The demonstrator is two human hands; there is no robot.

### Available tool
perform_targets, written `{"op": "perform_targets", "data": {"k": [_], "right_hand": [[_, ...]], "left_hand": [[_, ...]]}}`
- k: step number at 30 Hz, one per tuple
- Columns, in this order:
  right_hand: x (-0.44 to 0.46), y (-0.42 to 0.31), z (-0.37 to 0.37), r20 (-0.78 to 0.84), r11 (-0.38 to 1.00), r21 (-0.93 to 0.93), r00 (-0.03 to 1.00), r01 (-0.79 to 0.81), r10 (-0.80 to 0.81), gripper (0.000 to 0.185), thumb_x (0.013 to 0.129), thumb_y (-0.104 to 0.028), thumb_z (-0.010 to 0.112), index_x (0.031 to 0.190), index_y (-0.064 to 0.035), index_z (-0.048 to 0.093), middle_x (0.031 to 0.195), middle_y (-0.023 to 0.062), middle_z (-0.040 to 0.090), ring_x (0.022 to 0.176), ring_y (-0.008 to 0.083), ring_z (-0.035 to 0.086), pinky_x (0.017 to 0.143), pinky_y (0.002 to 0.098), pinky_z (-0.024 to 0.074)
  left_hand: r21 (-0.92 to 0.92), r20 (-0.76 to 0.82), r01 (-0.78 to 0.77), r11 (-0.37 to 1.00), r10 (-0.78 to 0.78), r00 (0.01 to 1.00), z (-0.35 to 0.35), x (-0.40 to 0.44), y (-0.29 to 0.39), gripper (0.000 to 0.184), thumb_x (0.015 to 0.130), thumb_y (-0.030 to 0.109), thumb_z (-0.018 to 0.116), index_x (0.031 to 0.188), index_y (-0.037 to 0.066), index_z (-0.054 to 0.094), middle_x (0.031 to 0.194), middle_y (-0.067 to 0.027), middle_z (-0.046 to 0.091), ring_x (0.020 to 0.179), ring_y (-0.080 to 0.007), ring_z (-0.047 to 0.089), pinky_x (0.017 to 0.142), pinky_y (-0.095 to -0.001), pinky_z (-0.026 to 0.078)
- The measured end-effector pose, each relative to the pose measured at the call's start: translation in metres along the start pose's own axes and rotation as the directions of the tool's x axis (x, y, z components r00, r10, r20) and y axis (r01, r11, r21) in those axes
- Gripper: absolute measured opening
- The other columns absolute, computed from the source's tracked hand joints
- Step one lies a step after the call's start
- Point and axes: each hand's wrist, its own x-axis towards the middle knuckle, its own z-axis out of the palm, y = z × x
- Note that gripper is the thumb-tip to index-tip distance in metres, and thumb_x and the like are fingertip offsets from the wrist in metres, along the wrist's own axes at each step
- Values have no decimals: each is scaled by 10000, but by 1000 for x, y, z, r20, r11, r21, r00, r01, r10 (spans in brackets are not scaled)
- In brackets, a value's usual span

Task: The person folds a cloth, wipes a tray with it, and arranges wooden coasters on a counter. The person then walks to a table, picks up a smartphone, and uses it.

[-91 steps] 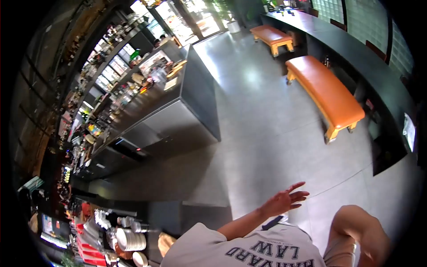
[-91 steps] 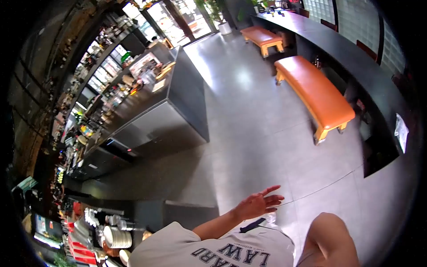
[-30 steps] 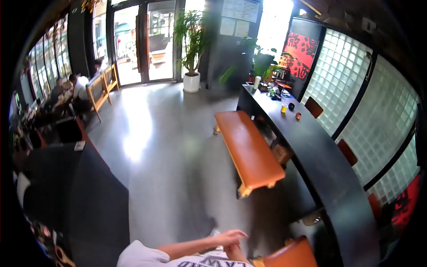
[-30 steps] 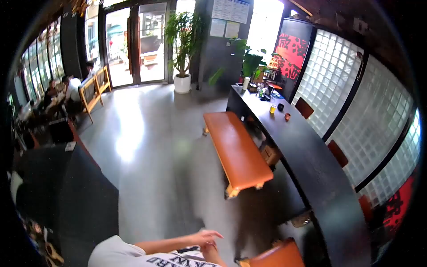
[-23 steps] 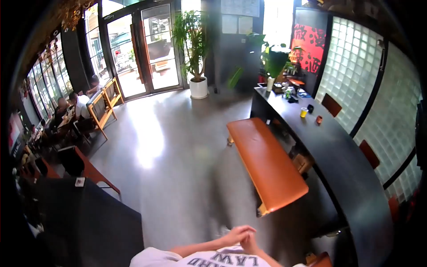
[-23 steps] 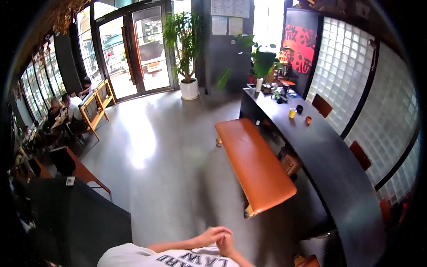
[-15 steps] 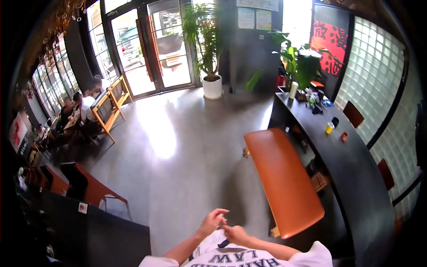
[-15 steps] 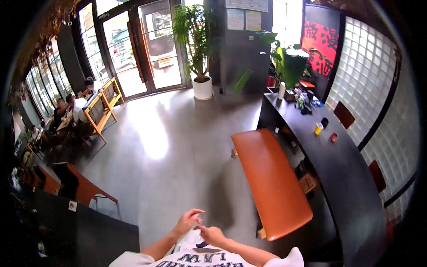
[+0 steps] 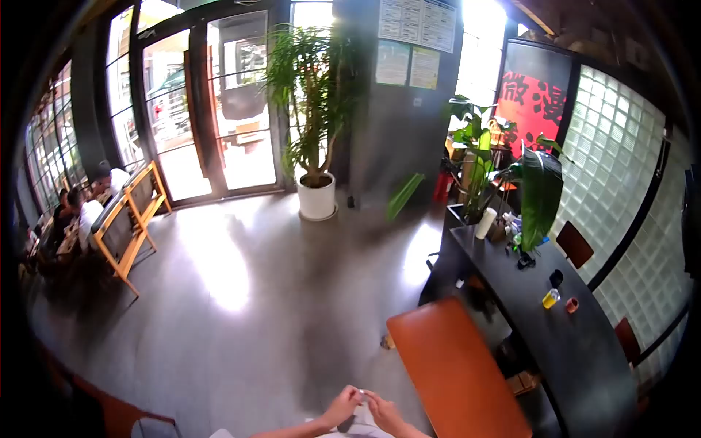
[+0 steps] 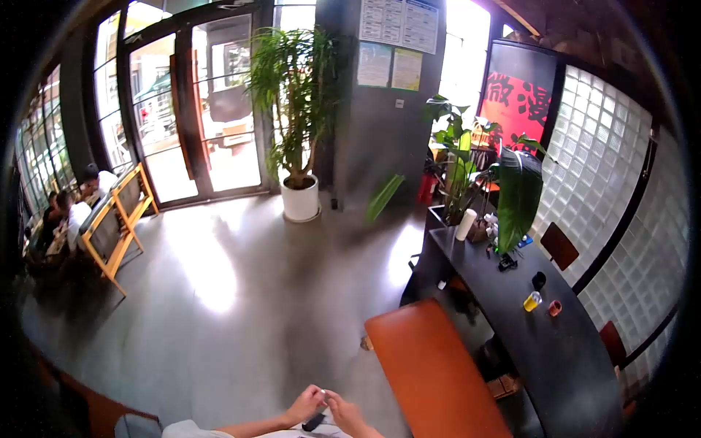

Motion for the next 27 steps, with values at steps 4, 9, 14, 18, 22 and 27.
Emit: {"op": "perform_targets", "data": {"k": [4,9,14,18,22,27], "right_hand": [[114,73,-13,-71,940,269,969,-211,237,482,938,-406,302,1220,-66,494,963,140,598,876,269,564,733,353,439],[282,119,-31,-33,623,765,957,-160,287,576,917,-508,297,1249,-73,479,732,56,584,635,158,523,571,283,417],[485,61,-111,137,676,720,987,-157,84,938,774,-735,289,1316,27,362,741,-39,518,602,30,371,505,167,280],[630,58,-137,213,736,656,976,-169,34,959,724,-779,312,1340,-46,363,753,-40,521,612,34,360,506,171,282],[753,72,-158,199,744,655,980,-133,0,928,748,-757,303,1380,-77,281,787,-19,532,582,47,343,494,171,273],[908,110,-180,242,593,781,970,-196,2,919,779,-709,340,1425,-110,76,933,44,609,665,52,471,489,189,290]], "left_hand": [[191,418,-80,978,-7,909,-23,133,55,274,913,302,488,904,28,494,775,-24,506,749,-105,484,684,-256,411],[165,631,-250,954,92,770,-53,297,121,274,906,286,502,891,17,549,802,-55,549,755,-125,491,706,-285,414],[226,503,-179,957,43,863,-126,455,220,223,888,236,543,806,31,518,726,-17,500,687,-95,439,615,-269,385],[177,442,-238,955,139,886,-178,573,242,262,880,288,547,794,49,481,692,-37,512,632,-118,454,574,-271,387],[274,508,-437,857,257,822,-217,699,277,244,874,280,540,842,40,504,699,-105,560,627,-195,530,579,-321,412],[412,731,-630,658,174,660,-262,864,353,221,884,267,488,925,61,560,835,-137,621,757,-322,579,660,-388,443]]}}
